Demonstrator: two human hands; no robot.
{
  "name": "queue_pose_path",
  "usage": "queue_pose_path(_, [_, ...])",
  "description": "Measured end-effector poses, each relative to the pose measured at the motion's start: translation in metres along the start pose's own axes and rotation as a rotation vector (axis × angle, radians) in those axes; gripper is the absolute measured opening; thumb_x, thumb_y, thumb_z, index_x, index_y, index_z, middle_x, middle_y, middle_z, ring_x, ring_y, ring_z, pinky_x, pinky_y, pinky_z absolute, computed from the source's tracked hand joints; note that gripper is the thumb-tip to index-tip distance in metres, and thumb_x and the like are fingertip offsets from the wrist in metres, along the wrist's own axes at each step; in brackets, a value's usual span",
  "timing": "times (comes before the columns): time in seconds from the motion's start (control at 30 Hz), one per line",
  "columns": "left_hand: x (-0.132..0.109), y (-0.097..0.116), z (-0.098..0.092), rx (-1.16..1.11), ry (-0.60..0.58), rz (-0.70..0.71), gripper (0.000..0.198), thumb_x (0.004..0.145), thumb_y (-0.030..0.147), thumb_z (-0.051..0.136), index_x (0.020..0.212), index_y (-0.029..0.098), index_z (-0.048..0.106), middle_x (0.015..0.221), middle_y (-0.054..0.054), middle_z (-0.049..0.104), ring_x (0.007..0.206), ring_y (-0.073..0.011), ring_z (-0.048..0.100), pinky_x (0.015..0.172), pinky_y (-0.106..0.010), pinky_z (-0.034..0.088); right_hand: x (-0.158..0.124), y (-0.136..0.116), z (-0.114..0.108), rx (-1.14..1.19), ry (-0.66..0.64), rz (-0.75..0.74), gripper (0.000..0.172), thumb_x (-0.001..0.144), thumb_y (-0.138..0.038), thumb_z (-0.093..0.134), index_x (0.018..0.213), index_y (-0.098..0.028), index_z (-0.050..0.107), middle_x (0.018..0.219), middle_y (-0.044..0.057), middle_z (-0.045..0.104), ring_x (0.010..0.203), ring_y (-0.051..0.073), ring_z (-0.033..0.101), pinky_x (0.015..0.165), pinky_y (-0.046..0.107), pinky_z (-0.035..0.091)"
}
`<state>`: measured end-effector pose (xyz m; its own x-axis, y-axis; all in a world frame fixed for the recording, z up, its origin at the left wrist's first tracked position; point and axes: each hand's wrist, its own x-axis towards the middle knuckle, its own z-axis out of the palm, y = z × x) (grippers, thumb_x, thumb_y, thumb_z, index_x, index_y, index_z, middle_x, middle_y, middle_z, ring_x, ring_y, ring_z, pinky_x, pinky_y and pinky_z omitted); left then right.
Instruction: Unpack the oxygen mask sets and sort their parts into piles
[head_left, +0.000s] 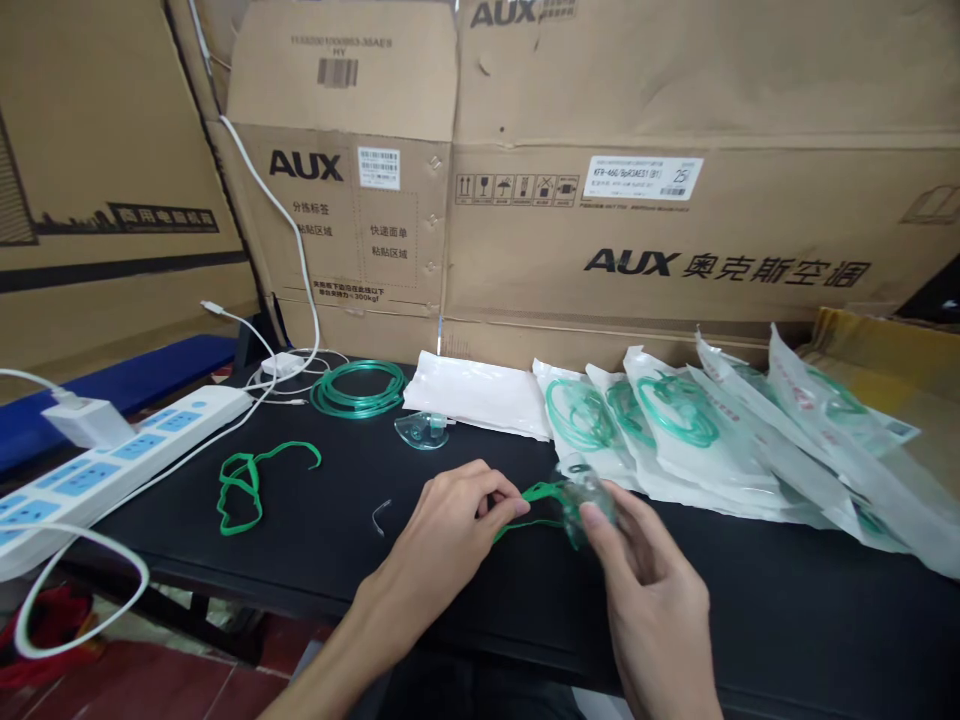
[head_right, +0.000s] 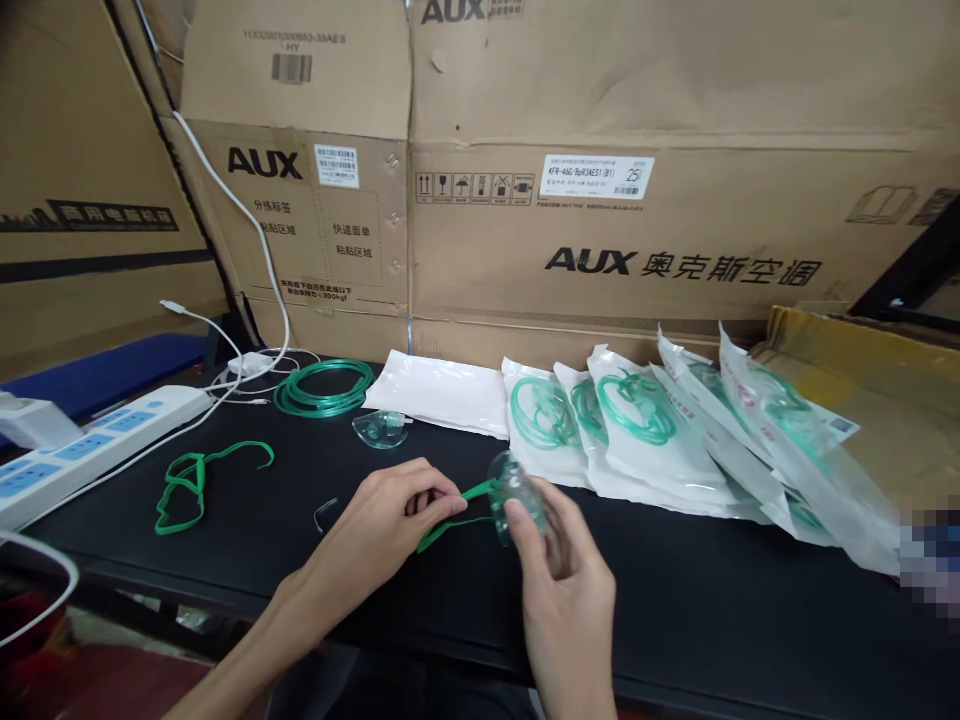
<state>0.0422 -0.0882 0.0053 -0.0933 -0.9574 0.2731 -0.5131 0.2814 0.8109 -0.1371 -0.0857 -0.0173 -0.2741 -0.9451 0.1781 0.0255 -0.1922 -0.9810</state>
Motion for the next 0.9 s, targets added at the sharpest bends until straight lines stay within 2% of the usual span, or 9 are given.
queue_pose_path(0.13, [0.001,-0.004,-0.006,0.045,-0.007,0.002,0.014,0.095,0.028,0.067,0.084,0.023,0.074,0.079,0.004,0.062,0.073,-0.0127,0.057,0.069,-0.027,0.038,0.000,0.003,0.000,0.023,0.184,-0.004,0.046,0.083,-0.047,0.079,0.123,-0.026,0.069,0.126,0.005,0.074,0.122,0.027,0.066,0.108,0.037,0.050])
queue_pose_path(0.23, [0.002,-0.005,-0.005,-0.007,-0.008,-0.009,0.010,0.094,0.032,0.069,0.095,0.027,0.077,0.082,0.004,0.065,0.075,-0.0139,0.058,0.072,-0.027,0.040,-0.001,0.000,0.003,-0.030,0.070,0.003,0.046,0.079,-0.047,0.081,0.118,-0.024,0.071,0.123,0.006,0.075,0.120,0.030,0.067,0.103,0.037,0.055])
queue_pose_path(0.33, [0.002,-0.002,-0.004,-0.067,0.022,-0.006,0.019,0.094,0.032,0.070,0.112,0.029,0.076,0.086,0.004,0.068,0.077,-0.0140,0.059,0.075,-0.026,0.043,-0.003,-0.004,0.005,-0.036,-0.072,-0.009,0.043,0.078,-0.046,0.082,0.114,-0.024,0.074,0.119,0.006,0.076,0.115,0.030,0.070,0.100,0.038,0.058])
queue_pose_path(0.5, [0.001,0.002,0.000,-0.043,-0.009,0.044,0.014,0.097,0.029,0.066,0.098,0.025,0.080,0.088,0.002,0.068,0.075,-0.0130,0.059,0.072,-0.025,0.043,-0.005,-0.009,0.004,-0.056,-0.196,-0.047,0.041,0.075,-0.044,0.083,0.111,-0.025,0.077,0.116,0.006,0.078,0.110,0.032,0.073,0.097,0.039,0.060])
queue_pose_path(0.57, [0.000,0.002,0.003,-0.032,-0.008,0.054,0.014,0.096,0.030,0.067,0.095,0.024,0.080,0.088,0.001,0.068,0.075,-0.0128,0.060,0.071,-0.025,0.043,-0.005,-0.010,0.003,-0.082,-0.079,-0.043,0.047,0.073,-0.048,0.083,0.113,-0.024,0.075,0.118,0.007,0.077,0.112,0.033,0.071,0.101,0.042,0.057])
queue_pose_path(0.67, [-0.001,0.003,0.006,-0.043,0.009,0.067,0.014,0.096,0.030,0.068,0.093,0.023,0.080,0.088,0.001,0.070,0.074,-0.0123,0.060,0.070,-0.025,0.044,-0.005,-0.009,0.002,-0.071,0.234,-0.006,0.059,0.078,-0.056,0.079,0.126,-0.024,0.066,0.127,0.009,0.073,0.121,0.033,0.067,0.110,0.044,0.050])
queue_pose_path(0.73, [0.000,0.006,0.004,-0.076,0.057,0.083,0.013,0.095,0.029,0.069,0.091,0.023,0.080,0.086,0.001,0.070,0.073,-0.0120,0.060,0.069,-0.024,0.045,-0.004,-0.007,0.002,-0.058,0.312,0.033,0.063,0.080,-0.059,0.076,0.130,-0.024,0.062,0.132,0.009,0.070,0.124,0.033,0.064,0.112,0.045,0.048])
queue_pose_path(0.8, [0.004,0.011,-0.007,-0.107,0.164,0.118,0.011,0.094,0.028,0.070,0.090,0.023,0.079,0.086,0.001,0.071,0.073,-0.0122,0.061,0.070,-0.024,0.046,-0.003,-0.005,0.003,-0.071,0.266,0.046,0.064,0.077,-0.061,0.077,0.127,-0.024,0.064,0.133,0.009,0.070,0.126,0.034,0.063,0.112,0.044,0.048])
queue_pose_path(0.9, [0.009,0.022,-0.040,-0.078,0.388,0.191,0.012,0.094,0.030,0.070,0.092,0.021,0.078,0.089,-0.001,0.073,0.078,-0.0149,0.063,0.074,-0.026,0.049,0.000,-0.003,0.004,-0.078,0.148,0.049,0.064,0.073,-0.063,0.079,0.123,-0.026,0.066,0.133,0.006,0.069,0.126,0.033,0.063,0.112,0.039,0.049])
